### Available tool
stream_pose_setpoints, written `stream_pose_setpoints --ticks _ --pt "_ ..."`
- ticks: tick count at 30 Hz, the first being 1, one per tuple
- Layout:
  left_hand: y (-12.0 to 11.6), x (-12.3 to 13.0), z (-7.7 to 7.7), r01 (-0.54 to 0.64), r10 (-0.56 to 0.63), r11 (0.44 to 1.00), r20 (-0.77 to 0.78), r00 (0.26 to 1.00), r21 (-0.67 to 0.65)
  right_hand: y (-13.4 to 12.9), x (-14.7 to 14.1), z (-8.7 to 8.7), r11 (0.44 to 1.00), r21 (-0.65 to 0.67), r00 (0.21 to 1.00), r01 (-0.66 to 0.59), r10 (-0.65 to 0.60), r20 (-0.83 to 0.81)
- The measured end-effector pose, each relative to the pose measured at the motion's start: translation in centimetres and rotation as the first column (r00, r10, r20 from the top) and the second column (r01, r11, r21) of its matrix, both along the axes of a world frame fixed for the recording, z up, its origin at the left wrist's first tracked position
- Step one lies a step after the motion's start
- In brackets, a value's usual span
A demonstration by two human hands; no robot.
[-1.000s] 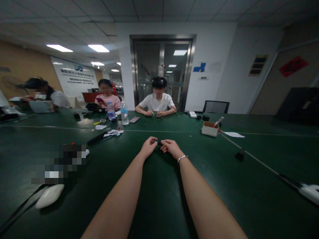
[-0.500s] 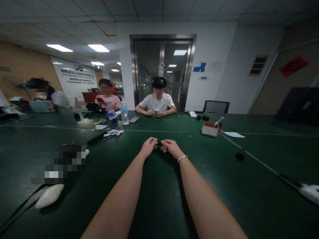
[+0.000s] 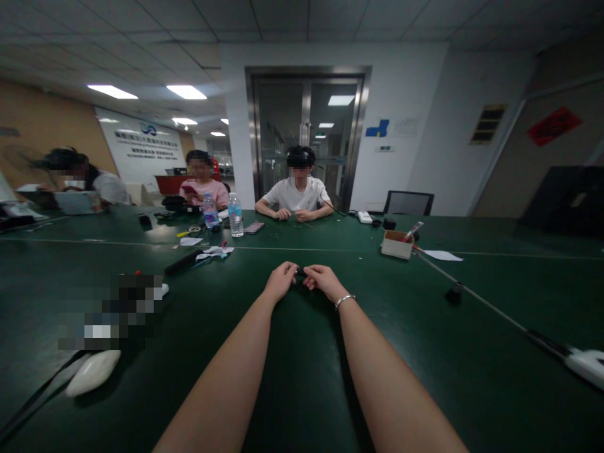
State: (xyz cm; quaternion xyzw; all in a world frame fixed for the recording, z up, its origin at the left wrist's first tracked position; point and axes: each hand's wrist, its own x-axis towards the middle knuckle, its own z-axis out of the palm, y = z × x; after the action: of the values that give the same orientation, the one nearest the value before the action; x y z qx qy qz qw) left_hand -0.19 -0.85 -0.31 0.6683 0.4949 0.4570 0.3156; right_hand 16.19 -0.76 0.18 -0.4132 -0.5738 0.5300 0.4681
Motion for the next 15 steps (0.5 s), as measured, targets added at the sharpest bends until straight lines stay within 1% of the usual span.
stream_pose_setpoints --ticks 3,5,9,13,15 --pt "-0.22 -0.02 0.13 -0.023 0.023 0.999 -0.015 1.000 0.043 -0.12 -0.01 0.11 1.000 0.005 1.000 0.000 0.000 0.009" --pt "-0.27 -0.03 0.20 -0.031 0.031 0.998 -0.008 0.999 0.047 -0.16 -0.01 0.16 1.000 0.008 1.000 -0.002 0.002 0.009" --pt "-0.21 -0.04 0.27 -0.020 0.020 0.998 0.000 1.000 0.066 -0.21 0.00 0.20 1.000 0.004 1.000 -0.007 0.007 -0.002" --pt "-0.14 0.01 0.24 0.002 -0.002 1.000 0.006 1.000 0.015 -0.30 -0.02 0.25 1.000 0.000 1.000 -0.007 0.007 -0.004" --pt "-0.14 0.04 0.24 0.011 -0.011 0.999 -0.003 1.000 0.032 -0.31 -0.03 0.25 1.000 0.002 1.000 -0.001 0.001 -0.001"
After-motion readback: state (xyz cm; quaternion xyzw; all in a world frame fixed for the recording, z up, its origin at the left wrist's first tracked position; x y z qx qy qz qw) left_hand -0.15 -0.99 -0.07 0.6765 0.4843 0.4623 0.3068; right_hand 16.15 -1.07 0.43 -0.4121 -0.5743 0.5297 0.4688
